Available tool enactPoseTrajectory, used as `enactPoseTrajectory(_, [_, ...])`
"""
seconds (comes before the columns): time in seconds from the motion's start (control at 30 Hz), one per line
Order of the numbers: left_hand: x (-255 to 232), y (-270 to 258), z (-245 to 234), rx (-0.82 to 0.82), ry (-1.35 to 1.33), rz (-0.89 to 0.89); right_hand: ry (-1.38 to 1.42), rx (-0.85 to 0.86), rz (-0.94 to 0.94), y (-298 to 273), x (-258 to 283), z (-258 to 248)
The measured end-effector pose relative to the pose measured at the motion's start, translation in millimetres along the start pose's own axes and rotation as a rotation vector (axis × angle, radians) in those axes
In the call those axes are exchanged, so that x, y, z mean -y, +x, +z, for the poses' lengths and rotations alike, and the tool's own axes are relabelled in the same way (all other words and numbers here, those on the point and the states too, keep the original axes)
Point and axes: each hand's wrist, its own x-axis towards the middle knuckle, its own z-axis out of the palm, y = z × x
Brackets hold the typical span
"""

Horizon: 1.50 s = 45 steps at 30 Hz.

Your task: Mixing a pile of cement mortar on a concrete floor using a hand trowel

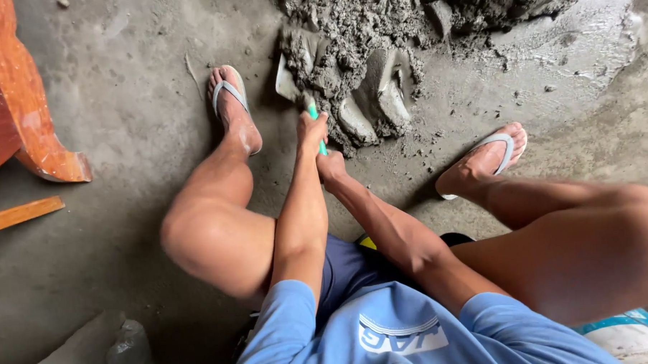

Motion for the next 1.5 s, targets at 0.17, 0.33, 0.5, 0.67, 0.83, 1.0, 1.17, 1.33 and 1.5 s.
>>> enactPoseTrajectory(0.17, [-41.0, 4.1, 26.1, 0.139, 0.369, 0.330, 0.229, 0.218, 0.004, 23.0, 25.4, -22.8])
enactPoseTrajectory(0.33, [-55.7, -83.2, 47.2, 0.217, 0.541, 0.358, 0.418, 0.396, 0.005, 27.6, 12.1, -71.0])
enactPoseTrajectory(0.5, [-41.9, -138.0, 63.3, 0.335, 0.683, 0.389, 0.625, 0.438, 0.073, -31.4, 8.4, -106.5])
enactPoseTrajectory(0.67, [-12.8, -139.3, 85.9, 0.349, 0.617, 0.348, 0.371, 0.396, -0.042, -43.6, 6.8, -134.3])
enactPoseTrajectory(0.83, [-14.5, -168.8, 47.6, 0.243, 0.173, 0.207, -0.157, 0.379, -0.397, -6.0, -6.1, -141.7])
enactPoseTrajectory(1.0, [30.4, -140.3, 39.0, 0.042, -0.397, 0.035, -0.562, 0.323, -0.543, -4.3, -2.5, -139.9])
enactPoseTrajectory(1.17, [140.9, -88.0, 100.2, 0.008, -0.479, -0.165, -1.757, -0.003, -1.291, 66.9, -60.8, -182.8])
enactPoseTrajectory(1.33, [104.1, -59.9, 109.2, 0.130, -0.056, -0.005, -0.622, -0.317, -0.521, -22.6, -25.4, -116.2])
enactPoseTrajectory(1.5, [-20.3, -131.0, 73.9, 0.271, 0.204, 0.190, -0.016, 0.011, -0.397, 29.8, 4.2, -130.8])
